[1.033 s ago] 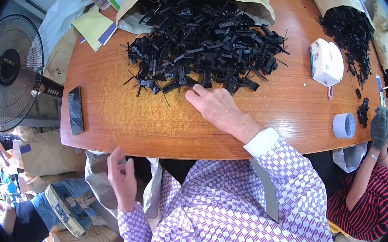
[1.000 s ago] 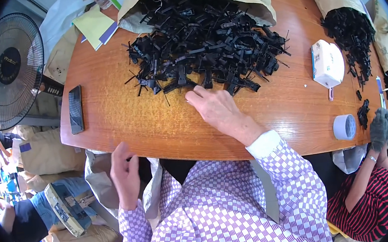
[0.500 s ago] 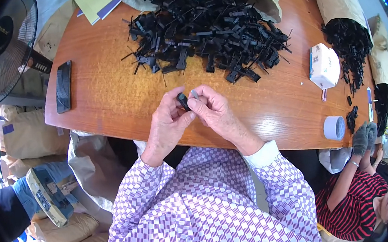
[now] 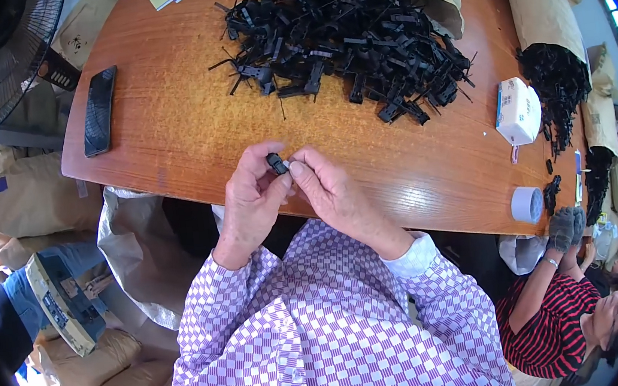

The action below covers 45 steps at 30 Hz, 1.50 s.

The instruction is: Manually assembling or inspecting small black plastic components on a production line.

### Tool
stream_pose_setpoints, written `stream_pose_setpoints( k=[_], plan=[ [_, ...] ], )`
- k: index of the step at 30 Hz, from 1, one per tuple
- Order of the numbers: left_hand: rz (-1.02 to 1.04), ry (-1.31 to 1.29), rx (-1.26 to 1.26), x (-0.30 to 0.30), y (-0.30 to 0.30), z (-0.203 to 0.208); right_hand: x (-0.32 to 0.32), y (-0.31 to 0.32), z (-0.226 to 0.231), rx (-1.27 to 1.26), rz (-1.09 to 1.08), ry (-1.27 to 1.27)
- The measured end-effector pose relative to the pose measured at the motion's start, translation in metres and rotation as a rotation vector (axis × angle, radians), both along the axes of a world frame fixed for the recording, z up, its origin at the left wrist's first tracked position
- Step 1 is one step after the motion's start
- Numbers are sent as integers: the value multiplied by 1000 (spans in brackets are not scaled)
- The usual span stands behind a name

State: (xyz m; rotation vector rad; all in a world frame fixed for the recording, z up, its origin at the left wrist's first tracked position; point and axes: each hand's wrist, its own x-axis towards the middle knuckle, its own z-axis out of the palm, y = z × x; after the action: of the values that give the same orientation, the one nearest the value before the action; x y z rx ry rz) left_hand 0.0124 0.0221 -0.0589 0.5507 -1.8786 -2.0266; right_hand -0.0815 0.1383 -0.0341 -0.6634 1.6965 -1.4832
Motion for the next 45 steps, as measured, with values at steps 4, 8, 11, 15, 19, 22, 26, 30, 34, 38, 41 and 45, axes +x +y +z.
stream_pose_setpoints(
  k=[4,8,11,15,19,22,26,30,34,38,41,45],
  plan=[
    [17,-16,-186,5,-3,3,3,-5,2,18,53,373],
    [35,-27,-250,4,2,10,4,-2,-2,30,48,485],
    [82,-3,-393,3,6,15,5,3,0,115,97,343],
    [105,-68,-531,1,12,19,7,4,0,93,32,335],
    [111,35,-429,-8,17,24,0,12,1,-95,-46,248],
    [38,176,425,-11,8,38,-11,20,11,-164,-102,-58],
    [0,201,695,-14,13,45,-18,32,0,-324,-93,-350],
    [-64,36,655,-14,14,45,-26,37,0,-351,-88,-344],
    [-320,-19,523,-14,18,48,-34,40,-6,-335,5,-470],
    [-385,-81,526,-11,16,46,-37,42,-10,-305,95,-416],
    [-366,-76,388,-10,17,44,-38,42,-11,-263,85,-264],
    [-225,-28,-87,-7,24,34,-30,36,-10,-88,61,-114]
  ],
)
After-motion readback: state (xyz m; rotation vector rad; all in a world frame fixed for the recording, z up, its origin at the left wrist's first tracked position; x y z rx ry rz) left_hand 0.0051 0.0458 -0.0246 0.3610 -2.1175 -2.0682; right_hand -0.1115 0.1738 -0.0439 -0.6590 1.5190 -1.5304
